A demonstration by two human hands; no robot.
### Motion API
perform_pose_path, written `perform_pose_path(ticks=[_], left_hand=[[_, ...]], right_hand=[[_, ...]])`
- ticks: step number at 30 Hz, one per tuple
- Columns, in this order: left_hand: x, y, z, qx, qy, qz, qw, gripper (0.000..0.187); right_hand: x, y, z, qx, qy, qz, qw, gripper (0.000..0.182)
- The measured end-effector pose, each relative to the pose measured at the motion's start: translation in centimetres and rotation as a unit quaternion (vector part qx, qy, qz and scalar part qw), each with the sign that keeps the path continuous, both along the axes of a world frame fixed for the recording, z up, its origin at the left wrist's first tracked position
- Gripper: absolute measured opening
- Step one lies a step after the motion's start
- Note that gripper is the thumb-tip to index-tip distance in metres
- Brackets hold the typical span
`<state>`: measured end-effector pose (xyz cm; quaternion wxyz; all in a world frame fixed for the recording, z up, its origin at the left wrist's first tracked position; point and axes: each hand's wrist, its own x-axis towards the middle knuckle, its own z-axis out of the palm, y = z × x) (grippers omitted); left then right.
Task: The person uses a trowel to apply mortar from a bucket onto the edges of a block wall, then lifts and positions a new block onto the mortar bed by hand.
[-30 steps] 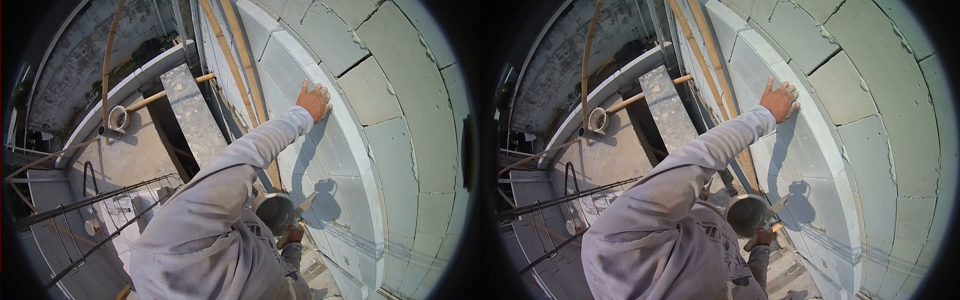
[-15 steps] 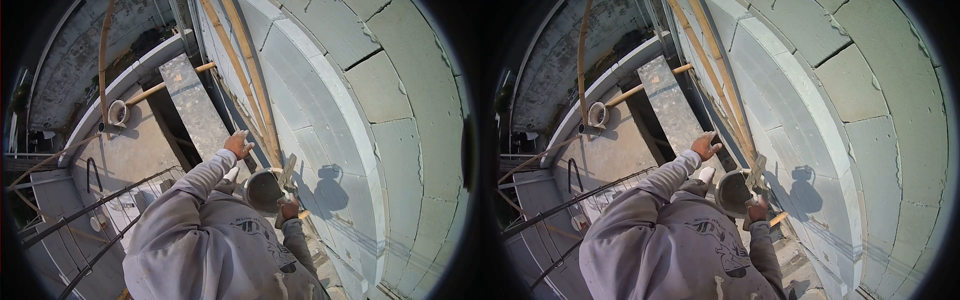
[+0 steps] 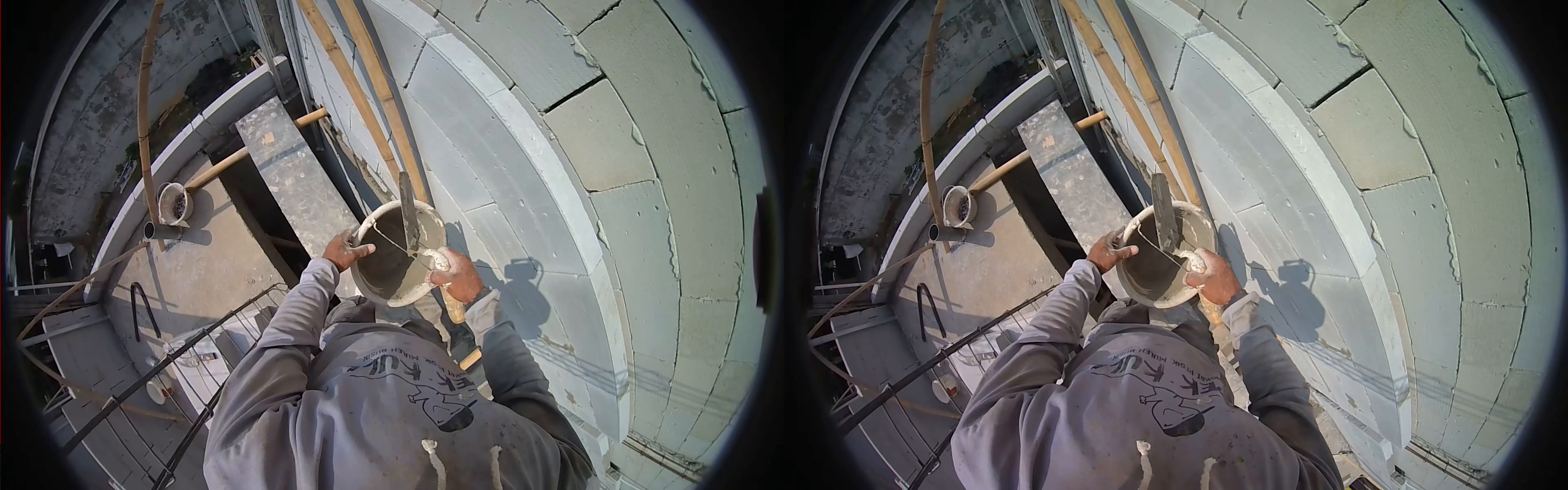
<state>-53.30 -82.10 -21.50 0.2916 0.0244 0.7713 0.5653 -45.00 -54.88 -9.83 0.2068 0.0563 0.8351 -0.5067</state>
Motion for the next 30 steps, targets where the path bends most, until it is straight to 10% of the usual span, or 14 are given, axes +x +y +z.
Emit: perform_pose_path(ticks=[6,19,23,30], left_hand=[[-1.4,-1.3,2.1,-0.135,0.021,0.023,0.99,0.065],[2.2,-6.1,8.0,0.013,0.033,0.172,0.984,0.041],[2.4,-6.8,6.9,-0.065,-0.017,0.188,0.98,0.048],[3.3,-5.8,8.4,-0.055,0.081,0.239,0.966,0.056]], right_hand=[[-3.8,-1.4,4.1,0.005,0.021,0.009,1.0,0.043],[-11.8,-2.9,4.9,0.169,0.238,-0.094,0.952,0.033],[-8.3,0.0,7.3,0.039,0.271,-0.044,0.961,0.033],[-3.4,2.9,6.1,0.353,0.143,0.264,0.886,0.032]])
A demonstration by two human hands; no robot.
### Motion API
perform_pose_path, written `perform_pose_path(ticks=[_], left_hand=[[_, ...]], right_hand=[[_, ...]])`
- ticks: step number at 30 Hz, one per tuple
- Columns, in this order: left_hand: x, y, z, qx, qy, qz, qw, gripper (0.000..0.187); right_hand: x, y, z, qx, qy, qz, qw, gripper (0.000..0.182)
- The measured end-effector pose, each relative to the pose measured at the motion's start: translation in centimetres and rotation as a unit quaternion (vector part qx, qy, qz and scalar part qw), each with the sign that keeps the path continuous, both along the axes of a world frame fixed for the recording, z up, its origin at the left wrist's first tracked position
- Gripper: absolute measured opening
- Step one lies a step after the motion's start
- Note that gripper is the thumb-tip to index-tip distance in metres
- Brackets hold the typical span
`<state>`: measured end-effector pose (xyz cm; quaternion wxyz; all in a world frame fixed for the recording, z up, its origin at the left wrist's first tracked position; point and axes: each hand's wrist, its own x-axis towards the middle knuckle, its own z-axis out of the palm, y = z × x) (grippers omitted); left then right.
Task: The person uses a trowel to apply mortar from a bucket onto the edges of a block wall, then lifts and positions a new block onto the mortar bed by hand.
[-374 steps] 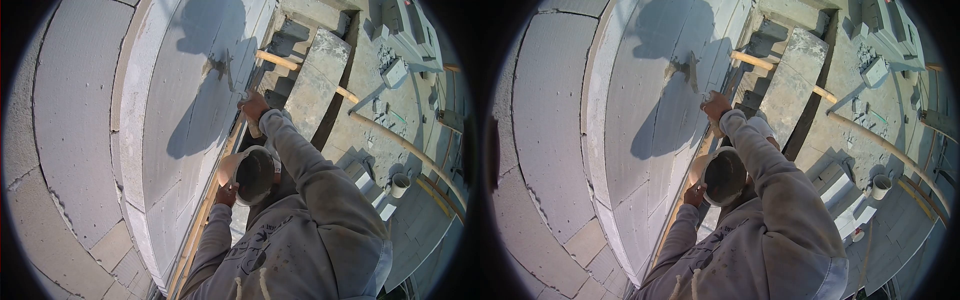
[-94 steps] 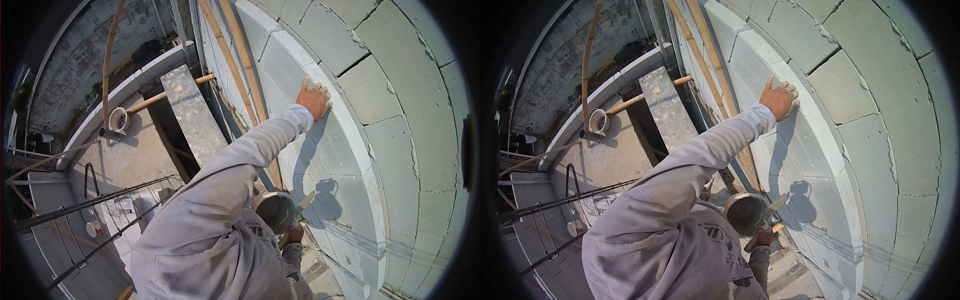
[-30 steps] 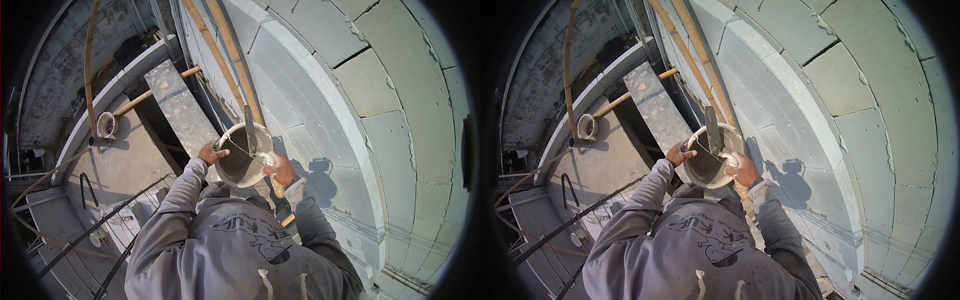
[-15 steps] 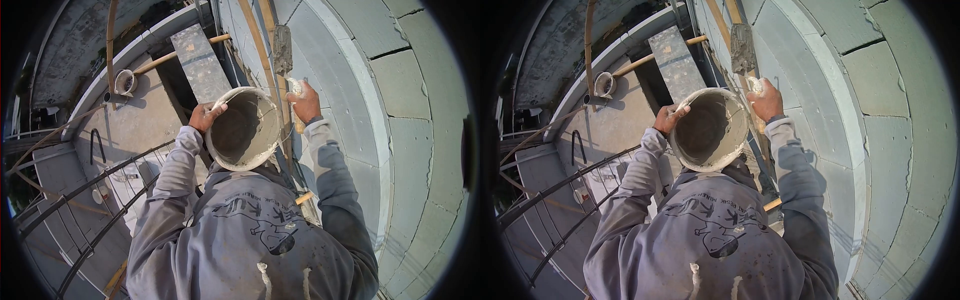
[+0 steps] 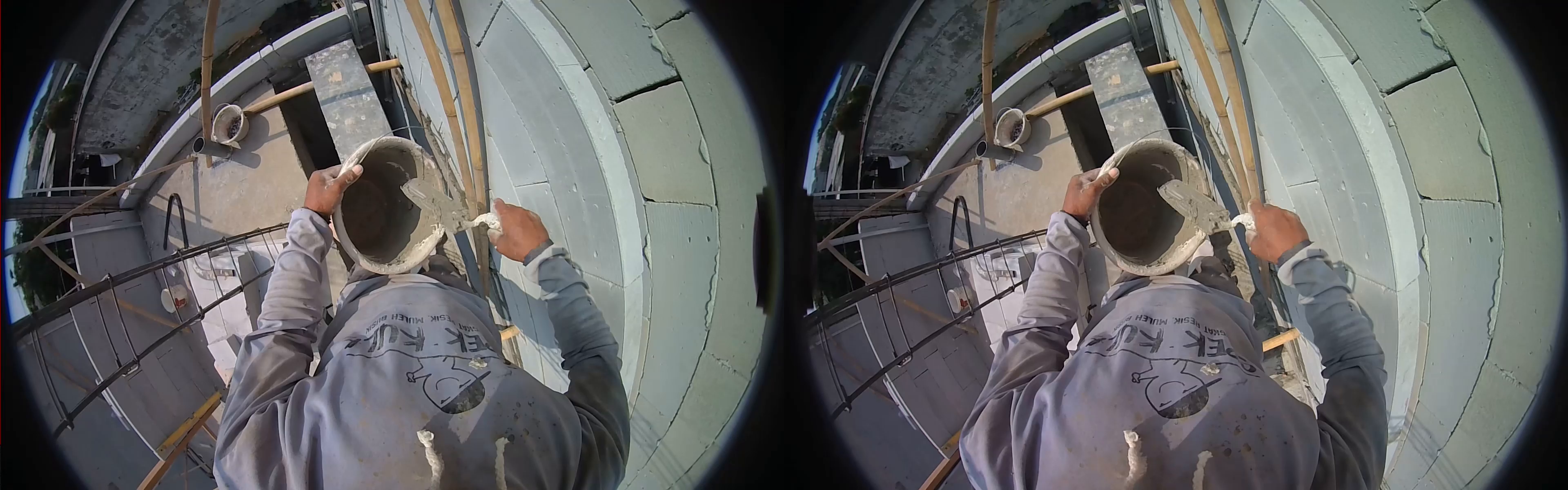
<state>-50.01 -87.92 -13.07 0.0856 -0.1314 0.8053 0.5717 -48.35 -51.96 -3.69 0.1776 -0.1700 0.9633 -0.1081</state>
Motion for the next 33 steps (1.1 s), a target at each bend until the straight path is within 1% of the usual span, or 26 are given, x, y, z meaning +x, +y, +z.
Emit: perform_pose_path(ticks=[1,3,4,5,6,7,9,10,11,13,14,15,17,18,19,21,23,25,26,27,29,30,32,33], left_hand=[[-0.1,0.4,0.3,-0.003,0.004,-0.005,1.0,0.056],[0.0,1.2,0.8,0.036,0.002,-0.008,0.999,0.055],[-0.3,1.5,0.7,0.034,0.003,-0.015,0.999,0.055],[-0.8,1.5,0.2,0.024,-0.031,-0.05,0.998,0.049],[-1.1,1.7,0.0,0.014,-0.065,-0.082,0.994,0.044],[-1.2,2.8,1.4,0.013,-0.063,-0.084,0.994,0.044],[-1.2,5.5,4.7,0.036,-0.107,-0.123,0.986,0.044],[-1.1,6.7,6.5,0.044,-0.119,-0.126,0.984,0.043],[-1.3,7.3,6.1,0.044,-0.116,-0.125,0.984,0.043],[-1.8,8.4,6.0,0.007,-0.057,-0.159,0.986,0.042],[-2.2,8.3,6.3,-0.055,-0.087,-0.176,0.979,0.044],[-2.4,8.4,6.5,-0.052,-0.086,-0.171,0.98,0.044],[-2.7,8.5,6.8,-0.082,-0.103,-0.179,0.975,0.048],[-2.6,8.6,7.8,-0.098,-0.113,-0.187,0.971,0.053],[-2.4,8.6,7.8,-0.095,-0.11,-0.182,0.973,0.053],[-2.1,8.6,7.9,-0.144,-0.079,-0.195,0.967,0.051],[-2.0,9.3,7.7,-0.126,-0.074,-0.19,0.971,0.053],[-2.0,10.3,8.9,-0.133,-0.061,-0.224,0.964,0.053],[-1.9,10.6,9.3,-0.111,-0.058,-0.244,0.962,0.05],[-1.8,10.9,9.3,-0.108,-0.057,-0.246,0.961,0.05],[-1.5,11.7,9.0,-0.104,0.001,-0.262,0.959,0.045],[-1.2,12.2,9.2,-0.099,0.0,-0.265,0.959,0.045],[-1.3,12.9,10.2,-0.107,0.016,-0.289,0.951,0.044],[-1.2,13.0,9.7,-0.103,0.012,-0.289,0.952,0.044]], right_hand=[[-0.2,-0.9,0.4,0.038,-0.079,0.083,0.993,0.03],[-0.3,-3.5,0.4,0.086,-0.052,0.176,0.979,0.022],[-0.4,-4.4,-0.4,0.057,0.013,0.218,0.974,0.02],[-0.6,-5.3,-1.5,0.031,0.079,0.261,0.962,0.018],[-0.9,-6.4,-2.0,0.036,0.119,0.288,0.95,0.017],[-1.2,-7.6,-2.3,0.042,0.159,0.315,0.935,0.017],[-2.3,-9.5,-2.6,0.052,0.171,0.314,0.933,0.018],[-2.7,-10.2,-2.7,0.061,0.18,0.315,0.93,0.019],[-2.9,-10.7,-2.8,0.063,0.182,0.315,0.929,0.019],[-3.2,-11.3,-3.4,0.21,0.133,0.308,0.918,0.024],[-3.8,-11.0,-4.6,0.221,0.135,0.318,0.912,0.028],[-4.0,-11.0,-4.6,0.223,0.136,0.324,0.909,0.028],[-4.2,-11.0,-4.5,0.22,0.081,0.261,0.936,0.029],[-4.2,-11.0,-5.6,0.226,0.078,0.199,0.95,0.029],[-4.1,-10.7,-6.4,0.228,0.081,0.204,0.948,0.029],[-4.0,-9.5,-7.3,0.226,0.073,0.164,0.958,0.03],[-4.1,-8.1,-7.9,0.231,0.059,0.146,0.96,0.029],[-4.2,-7.3,-5.3,0.193,-0.077,0.028,0.978,0.028],[-4.1,-6.6,-6.0,0.217,-0.082,0.002,0.973,0.028],[-3.8,-5.6,-6.9,0.24,-0.07,0.018,0.968,0.03],[-3.2,-4.0,-9.1,0.274,-0.094,0.039,0.956,0.03],[-2.4,-3.3,-8.6,0.277,-0.097,0.037,0.955,0.03],[-1.4,-2.7,-6.9,0.324,-0.145,0.165,0.92,0.03],[-1.1,-2.5,-8.0,0.325,-0.149,0.167,0.919,0.03]])
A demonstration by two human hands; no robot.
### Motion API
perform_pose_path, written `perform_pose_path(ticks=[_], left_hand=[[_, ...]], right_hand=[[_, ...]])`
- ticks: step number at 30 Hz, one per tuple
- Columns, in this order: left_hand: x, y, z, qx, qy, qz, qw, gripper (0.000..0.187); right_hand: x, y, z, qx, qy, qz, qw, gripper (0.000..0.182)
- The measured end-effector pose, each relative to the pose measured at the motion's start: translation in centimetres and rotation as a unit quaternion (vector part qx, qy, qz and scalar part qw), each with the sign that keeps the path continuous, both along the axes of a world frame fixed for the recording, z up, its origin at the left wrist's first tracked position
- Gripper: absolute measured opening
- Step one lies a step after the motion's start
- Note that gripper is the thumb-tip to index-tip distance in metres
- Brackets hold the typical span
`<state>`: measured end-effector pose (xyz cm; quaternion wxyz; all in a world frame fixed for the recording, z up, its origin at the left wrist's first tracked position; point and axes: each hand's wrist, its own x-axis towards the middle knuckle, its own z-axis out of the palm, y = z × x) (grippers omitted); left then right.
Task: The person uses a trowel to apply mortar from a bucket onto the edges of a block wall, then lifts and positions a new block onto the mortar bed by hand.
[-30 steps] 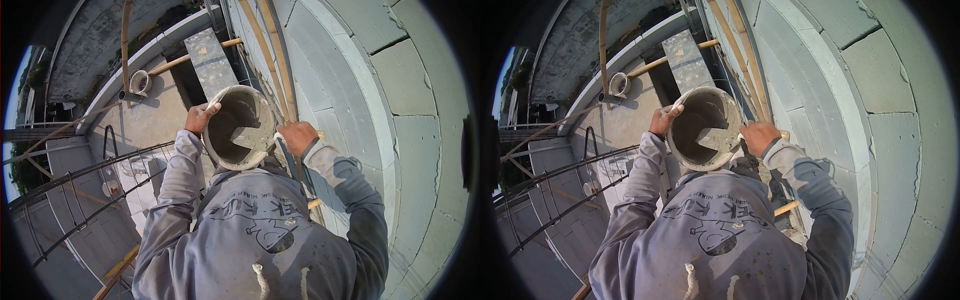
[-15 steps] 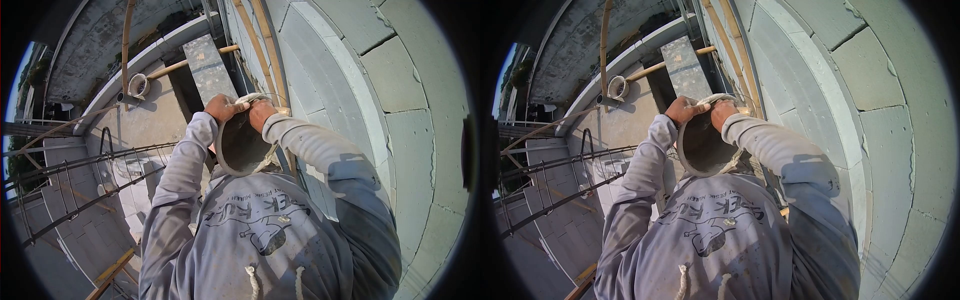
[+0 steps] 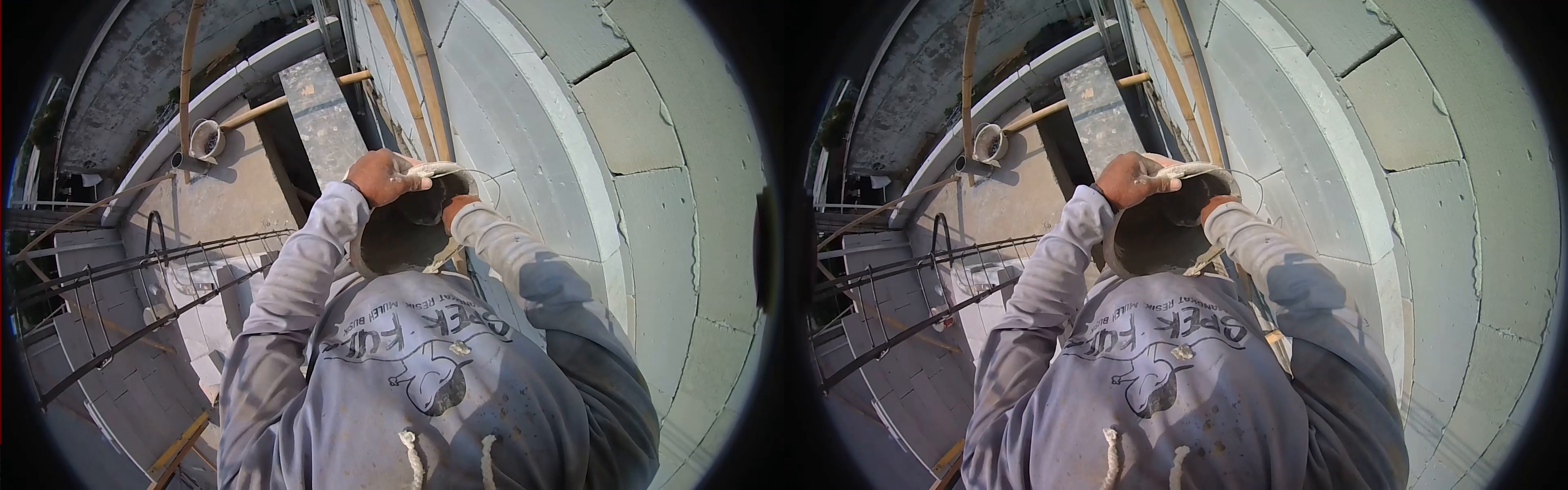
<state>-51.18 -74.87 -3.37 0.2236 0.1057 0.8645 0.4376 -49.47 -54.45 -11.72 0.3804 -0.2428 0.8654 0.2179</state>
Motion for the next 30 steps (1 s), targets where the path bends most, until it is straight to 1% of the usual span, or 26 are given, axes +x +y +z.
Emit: perform_pose_path(ticks=[2,3,4,6,7,8,9,10,11,12,13,14,15,16,17,18,19,21,22,23,24,25,26,27,28,30], left_hand=[[-0.6,0.2,-0.9,0.031,0.012,-0.037,0.999,0.042],[-0.8,0.3,-0.9,0.028,0.011,-0.037,0.999,0.042],[-0.6,0.5,-0.9,0.029,0.011,-0.037,0.999,0.041],[-0.6,0.5,-0.8,0.025,0.012,-0.038,0.999,0.04],[-0.6,0.4,-0.8,0.041,0.018,-0.038,0.998,0.039],[-0.3,0.5,-0.8,0.057,0.022,-0.037,0.997,0.038],[-0.1,0.4,-0.8,0.053,0.019,-0.035,0.998,0.038],[-0.3,0.4,-0.6,0.071,0.03,-0.036,0.996,0.037],[-0.2,0.3,-0.6,0.089,0.037,-0.035,0.995,0.036],[0.3,0.3,-0.7,0.085,0.031,-0.03,0.995,0.036],[0.4,0.2,-0.8,0.1,0.027,-0.016,0.995,0.035],[0.1,-0.2,-0.5,0.113,0.03,-0.003,0.993,0.034],[0.3,-0.6,-0.2,0.127,0.02,0.016,0.992,0.034],[0.4,-1.1,-0.5,0.123,0.02,0.019,0.992,0.034],[0.5,-1.7,-1.1,0.126,0.042,0.048,0.99,0.034],[0.4,-2.2,-1.3,0.13,0.066,0.075,0.986,0.033],[0.7,-2.7,-0.9,0.143,0.045,0.105,0.983,0.032],[0.7,-3.7,0.4,0.101,0.02,0.124,0.987,0.031],[0.9,-4.0,0.8,0.123,0.018,0.151,0.981,0.03],[1.0,-4.6,-0.1,0.133,0.042,0.172,0.975,0.03],[1.0,-5.8,-0.7,0.102,0.031,0.183,0.977,0.032],[1.3,-6.5,-1.5,0.139,0.03,0.211,0.967,0.035],[1.2,-7.9,-3.2,0.125,0.031,0.23,0.965,0.038],[1.4,-8.9,-4.8,0.174,0.003,0.272,0.947,0.041],[1.7,-9.2,-5.4,0.272,0.019,0.295,0.916,0.045],[2.4,-11.1,-7.2,0.214,0.026,0.363,0.906,0.048]], right_hand=[[0.0,0.0,-3.0,0.048,-0.11,-0.025,0.992,0.032],[0.4,-0.7,-0.3,0.033,-0.136,0.029,0.99,0.032],[0.7,-0.2,-1.7,0.029,-0.141,0.029,0.989,0.032],[0.8,1.4,-5.2,0.027,-0.256,0.16,0.953,0.033],[1.0,0.5,-1.9,0.024,-0.24,0.274,0.931,0.033],[1.6,0.4,-0.9,0.021,-0.244,0.277,0.929,0.033],[1.9,0.1,-0.3,-0.031,-0.293,0.049,0.954,0.033],[1.7,-0.3,-0.1,-0.082,-0.323,-0.18,0.925,0.032],[1.9,-0.5,-1.0,-0.107,-0.351,-0.196,0.909,0.031],[2.6,-0.3,-3.6,-0.107,-0.359,-0.191,0.907,0.031],[3.1,-0.1,-7.2,-0.136,-0.387,-0.172,0.895,0.032],[2.7,-0.4,-9.0,-0.167,-0.409,-0.152,0.884,0.033],[2.7,-0.8,-7.7,-0.227,-0.42,-0.197,0.857,0.028],[3.0,-1.5,-4.9,-0.229,-0.422,-0.193,0.856,0.028],[3.2,-2.3,-1.8,-0.264,-0.463,-0.315,0.785,0.02],[3.1,-3.1,0.2,-0.293,-0.491,-0.431,0.698,0.02],[3.0,-3.6,0.8,-0.304,-0.521,-0.427,0.674,0.016],[3.2,-3.7,0.7,-0.352,-0.553,-0.419,0.628,0.016],[3.6,-3.4,0.5,-0.38,-0.565,-0.468,0.563,0.015],[3.6,-2.7,0.3,-0.381,-0.582,-0.489,0.527,0.015],[3.5,-2.1,0.6,-0.375,-0.605,-0.506,0.487,0.015],[3.2,-1.2,1.7,-0.375,-0.594,-0.503,0.504,0.015],[2.8,-0.6,2.7,-0.373,-0.585,-0.499,0.52,0.016],[2.5,0.4,3.1,-0.404,-0.571,-0.484,0.525,0.016],[2.3,1.6,3.4,-0.436,-0.559,-0.469,0.527,0.016],[1.5,3.5,7.3,-0.496,-0.489,-0.512,0.503,0.015]])
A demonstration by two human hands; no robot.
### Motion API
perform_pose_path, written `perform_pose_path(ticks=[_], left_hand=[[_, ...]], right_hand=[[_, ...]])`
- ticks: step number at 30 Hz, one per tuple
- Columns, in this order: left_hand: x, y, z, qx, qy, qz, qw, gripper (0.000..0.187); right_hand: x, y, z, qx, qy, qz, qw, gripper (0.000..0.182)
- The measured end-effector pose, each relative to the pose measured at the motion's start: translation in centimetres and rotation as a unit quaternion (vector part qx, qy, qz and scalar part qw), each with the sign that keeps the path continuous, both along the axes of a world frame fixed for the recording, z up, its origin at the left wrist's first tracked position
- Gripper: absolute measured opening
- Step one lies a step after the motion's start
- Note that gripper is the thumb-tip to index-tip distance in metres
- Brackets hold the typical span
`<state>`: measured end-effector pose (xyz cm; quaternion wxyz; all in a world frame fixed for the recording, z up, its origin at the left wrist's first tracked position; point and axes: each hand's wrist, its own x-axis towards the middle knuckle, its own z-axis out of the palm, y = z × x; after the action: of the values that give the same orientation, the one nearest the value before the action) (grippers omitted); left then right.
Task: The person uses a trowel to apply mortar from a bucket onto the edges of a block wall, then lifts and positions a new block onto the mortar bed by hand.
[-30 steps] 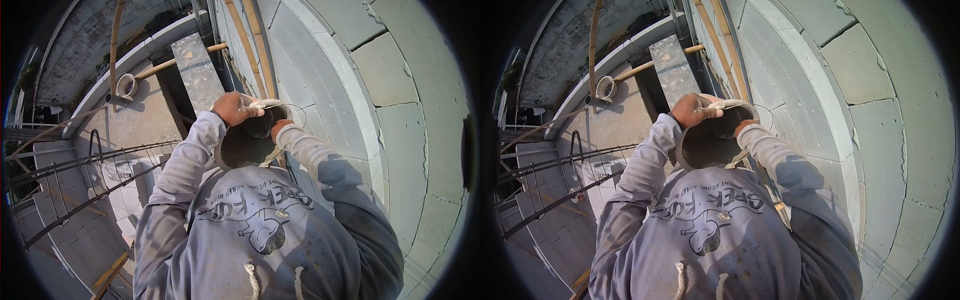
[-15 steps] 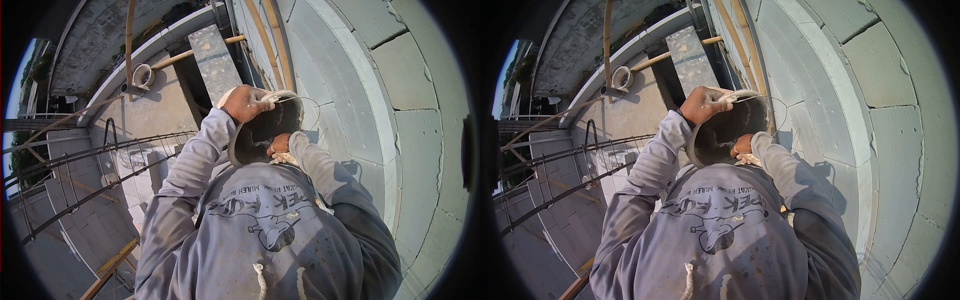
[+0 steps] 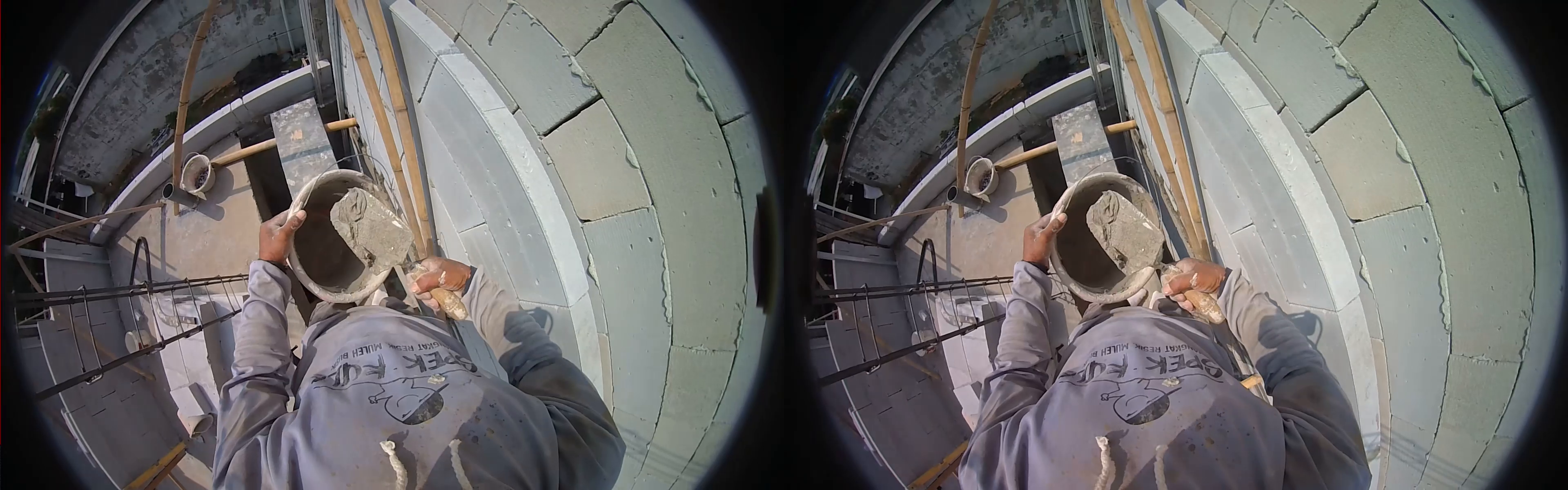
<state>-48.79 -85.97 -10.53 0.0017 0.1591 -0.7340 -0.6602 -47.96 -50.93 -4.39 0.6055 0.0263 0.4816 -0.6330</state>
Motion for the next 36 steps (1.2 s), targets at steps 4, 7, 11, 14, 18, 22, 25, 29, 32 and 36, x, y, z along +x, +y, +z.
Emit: perform_pose_path(ticks=[4,7,11,14,18,22,25,29,32,36], left_hand=[[1.0,-1.1,-2.5,0.046,0.009,0.08,0.996,0.046],[0.6,-2.0,-4.4,-0.038,-0.006,0.092,0.995,0.044],[-1.1,-3.7,-8.7,-0.067,-0.013,0.098,0.993,0.041],[-3.2,-5.9,-12.7,-0.064,-0.048,0.115,0.99,0.041],[-5.5,-7.7,-13.4,-0.076,-0.086,0.111,0.987,0.044],[-9.3,-9.3,-13.9,-0.096,-0.096,0.093,0.986,0.043],[-13.3,-9.3,-13.4,-0.079,-0.085,0.072,0.991,0.042],[-16.0,-8.6,-11.8,-0.13,-0.085,0.028,0.987,0.041],[-17.5,-8.4,-12.5,-0.139,-0.091,0.001,0.986,0.039],[-18.7,-8.8,-14.7,-0.112,-0.111,-0.008,0.987,0.041]], right_hand=[[-2.7,3.7,6.3,0.039,0.077,-0.158,0.984,0.017],[-7.1,6.0,10.2,0.141,0.218,-0.232,0.937,0.02],[-14.2,6.5,15.0,0.332,0.378,-0.202,0.84,0.02],[-22.6,6.5,14.9,0.419,0.45,-0.155,0.773,0.019],[-28.8,4.0,14.6,0.519,0.477,-0.114,0.7,0.025],[-32.0,2.7,13.5,0.619,0.502,-0.039,0.602,0.034],[-34.1,2.5,11.8,0.658,0.517,-0.026,0.547,0.035],[-33.2,0.4,11.4,0.711,0.514,0.042,0.478,0.038],[-32.4,-0.2,12.1,0.729,0.504,0.064,0.459,0.034],[-31.3,0.0,12.2,0.736,0.515,0.12,0.422,0.025]])
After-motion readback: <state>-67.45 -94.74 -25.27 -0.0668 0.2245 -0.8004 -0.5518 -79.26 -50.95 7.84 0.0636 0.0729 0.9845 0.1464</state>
